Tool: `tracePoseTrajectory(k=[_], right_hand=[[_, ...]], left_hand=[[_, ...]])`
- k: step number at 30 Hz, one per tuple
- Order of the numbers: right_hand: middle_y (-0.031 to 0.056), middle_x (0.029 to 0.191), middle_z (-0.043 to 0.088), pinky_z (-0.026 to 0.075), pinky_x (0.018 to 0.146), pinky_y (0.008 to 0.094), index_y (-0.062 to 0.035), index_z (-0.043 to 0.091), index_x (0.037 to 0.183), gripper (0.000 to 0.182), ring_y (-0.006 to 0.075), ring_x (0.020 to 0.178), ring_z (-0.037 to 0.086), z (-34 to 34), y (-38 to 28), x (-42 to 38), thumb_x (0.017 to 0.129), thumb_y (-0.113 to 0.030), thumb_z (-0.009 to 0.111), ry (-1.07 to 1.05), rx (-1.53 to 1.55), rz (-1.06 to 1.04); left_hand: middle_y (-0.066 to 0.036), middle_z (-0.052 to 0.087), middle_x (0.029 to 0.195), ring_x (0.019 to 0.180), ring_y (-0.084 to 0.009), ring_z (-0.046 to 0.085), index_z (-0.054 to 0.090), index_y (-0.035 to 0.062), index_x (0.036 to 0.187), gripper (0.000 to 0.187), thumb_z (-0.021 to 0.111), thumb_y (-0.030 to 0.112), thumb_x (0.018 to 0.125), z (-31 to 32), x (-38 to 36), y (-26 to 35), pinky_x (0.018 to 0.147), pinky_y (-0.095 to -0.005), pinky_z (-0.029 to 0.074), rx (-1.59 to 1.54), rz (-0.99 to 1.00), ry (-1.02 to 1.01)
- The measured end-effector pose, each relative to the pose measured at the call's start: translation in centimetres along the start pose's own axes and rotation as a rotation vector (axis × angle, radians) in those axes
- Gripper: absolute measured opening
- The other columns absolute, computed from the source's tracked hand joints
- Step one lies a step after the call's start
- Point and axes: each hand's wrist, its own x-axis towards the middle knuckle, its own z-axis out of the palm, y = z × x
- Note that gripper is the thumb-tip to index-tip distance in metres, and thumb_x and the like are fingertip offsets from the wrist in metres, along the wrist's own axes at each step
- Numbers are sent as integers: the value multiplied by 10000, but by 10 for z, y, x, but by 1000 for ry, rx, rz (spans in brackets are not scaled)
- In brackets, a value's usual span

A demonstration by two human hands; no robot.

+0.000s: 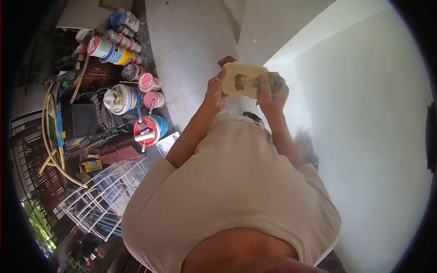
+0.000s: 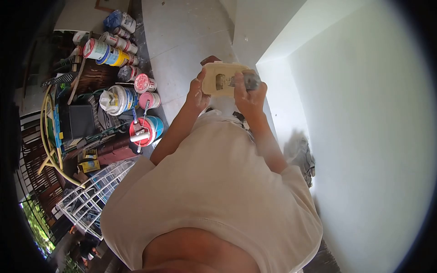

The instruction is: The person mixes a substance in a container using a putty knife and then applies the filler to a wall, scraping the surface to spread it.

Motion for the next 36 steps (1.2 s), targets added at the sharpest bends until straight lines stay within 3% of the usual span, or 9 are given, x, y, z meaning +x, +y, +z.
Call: tracePoseTrajectory(k=[5, 8, 16, 21, 25, 28, 32, 33, 36], right_hand=[[44, 549, 574, 396, 387, 261, 43, 619, 908, 258, 96, 422, 511, -3, 0, -6, 1000, -198, 606, 22, 6, 32], [48, 552, 570, 388, 372, 259, 31, 626, 905, 256, 97, 419, 511, 4, -7, -10, 1001, -206, 606, 254, 247, 29], [53, 593, 585, 394, 348, 263, 47, 613, 877, 302, 100, 411, 506, 11, -9, -9, 1001, -229, 613, 191, 136, 140], [36, 618, 601, 438, 520, 252, 36, 634, 873, 281, 78, 571, 542, 17, 8, -15, 994, -217, 623, 366, -117, -74], [24, 657, 591, 371, 428, 236, 10, 636, 895, 236, 69, 483, 489, 20, 12, -20, 987, -207, 627, 492, 28, -86], [23, 679, 599, 398, 466, 234, 9, 644, 897, 229, 66, 538, 519, 17, 3, -21, 983, -203, 633, 383, -20, 115], [25, 701, 598, 421, 504, 242, 10, 646, 872, 218, 81, 583, 528, 21, 8, -33, 974, -183, 636, 629, 255, -134], [28, 718, 601, 415, 506, 238, 16, 648, 874, 190, 83, 583, 519, 14, 7, -35, 961, -152, 634, 549, -19, -78], [24, 726, 602, 394, 496, 227, 16, 650, 882, 172, 75, 574, 504, 14, 7, -42, 950, -141, 643, 516, 42, -44]], left_hand=[[-56, 646, 1203, 1101, -167, 632, 578, 19, 1311, 526, 582, 441, 998, 0, 7, 1, 888, -341, 538, 30, -41, -24], [-58, 653, 1181, 1087, -169, 639, 589, 13, 1290, 495, 579, 417, 1005, -1, 10, 4, 880, -338, 540, -20, -31, -71], [-59, 632, 1229, 1108, -176, 629, 585, 20, 1303, 532, 593, 450, 989, 2, 24, 12, 902, -352, 534, 40, -117, -77], [-48, 621, 1217, 1118, -173, 614, 579, 45, 1293, 518, 590, 464, 988, -1, 27, 18, 922, -364, 523, 55, -156, -87], [-36, 617, 1204, 1121, -168, 602, 573, 58, 1274, 501, 575, 473, 994, 12, 29, 33, 955, -366, 501, 99, -194, -74], [-37, 615, 1218, 1133, -163, 597, 567, 52, 1285, 498, 558, 464, 1005, 6, 33, 37, 967, -355, 490, 120, -237, -69], [-49, 614, 1255, 1162, -164, 592, 556, 39, 1323, 487, 528, 426, 1028, -5, 33, 39, 974, -353, 487, 78, -260, -155], [-51, 613, 1263, 1167, -166, 591, 554, 37, 1329, 483, 520, 418, 1033, -7, 32, 40, 976, -356, 487, 80, -278, -164], [-58, 612, 1279, 1176, -173, 590, 552, 33, 1338, 472, 504, 398, 1043, -11, 35, 44, 981, -361, 486, 79, -318, -201]])
